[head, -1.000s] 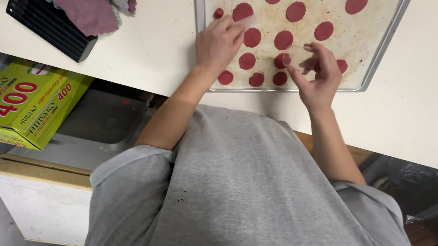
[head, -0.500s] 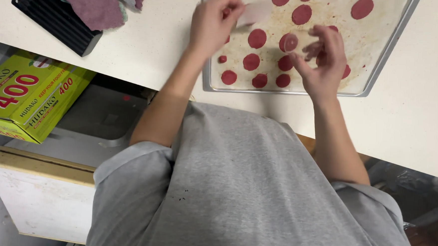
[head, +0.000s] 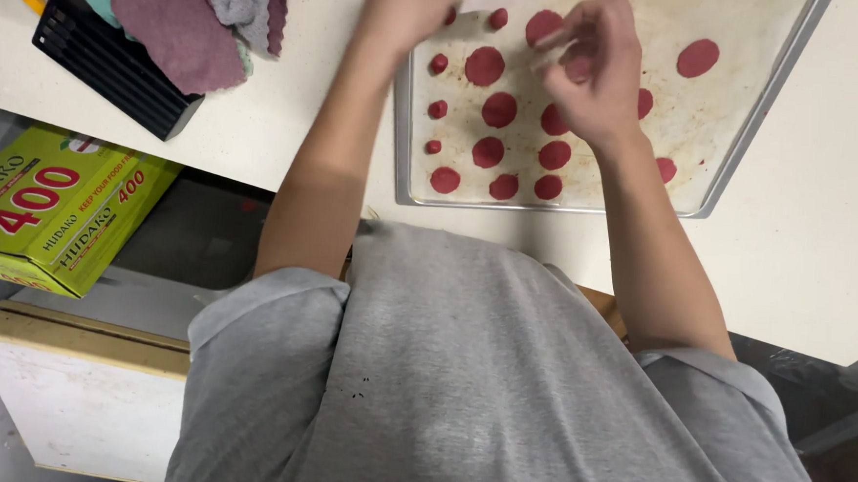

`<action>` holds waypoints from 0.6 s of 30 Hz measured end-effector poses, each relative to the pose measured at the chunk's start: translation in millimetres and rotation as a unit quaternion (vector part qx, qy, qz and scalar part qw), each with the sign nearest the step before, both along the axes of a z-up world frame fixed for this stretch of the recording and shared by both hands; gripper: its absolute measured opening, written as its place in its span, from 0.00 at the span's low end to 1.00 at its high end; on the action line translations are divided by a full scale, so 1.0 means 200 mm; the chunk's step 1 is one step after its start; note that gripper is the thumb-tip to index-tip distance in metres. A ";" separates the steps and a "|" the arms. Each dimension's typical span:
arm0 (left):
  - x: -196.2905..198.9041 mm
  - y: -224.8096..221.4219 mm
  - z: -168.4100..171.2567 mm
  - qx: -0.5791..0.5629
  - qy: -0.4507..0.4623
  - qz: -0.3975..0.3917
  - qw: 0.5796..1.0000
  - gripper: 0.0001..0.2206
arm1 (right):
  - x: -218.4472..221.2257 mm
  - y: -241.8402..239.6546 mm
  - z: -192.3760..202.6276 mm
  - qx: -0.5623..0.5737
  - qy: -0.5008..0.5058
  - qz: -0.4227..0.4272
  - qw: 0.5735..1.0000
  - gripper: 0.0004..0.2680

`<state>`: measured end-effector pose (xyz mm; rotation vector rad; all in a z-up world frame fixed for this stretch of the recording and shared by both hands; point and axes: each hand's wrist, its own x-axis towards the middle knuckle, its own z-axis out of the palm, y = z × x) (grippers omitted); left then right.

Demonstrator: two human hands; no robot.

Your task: Cutting small circular shapes from a red food sheet using a round cutter on a parchment-lined tray.

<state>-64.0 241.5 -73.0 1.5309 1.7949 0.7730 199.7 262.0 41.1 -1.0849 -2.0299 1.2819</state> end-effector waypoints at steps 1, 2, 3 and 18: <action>-0.06 -0.04 0.10 -0.010 -0.088 0.049 0.995 0.12 | 0.03 0.00 -0.04 -0.052 0.009 -0.007 0.999 0.12; -0.11 -0.08 0.19 -0.020 -0.176 0.097 0.979 0.11 | 0.06 -0.01 -0.07 -0.104 0.018 -0.015 0.994 0.10; -0.14 -0.12 0.23 -0.020 -0.177 0.096 0.979 0.11 | 0.04 0.01 -0.08 -0.105 0.017 -0.015 0.994 0.10; -0.22 -0.40 0.51 -0.039 -0.317 0.144 0.937 0.04 | -0.38 0.11 -0.17 0.225 -0.426 0.114 0.869 0.04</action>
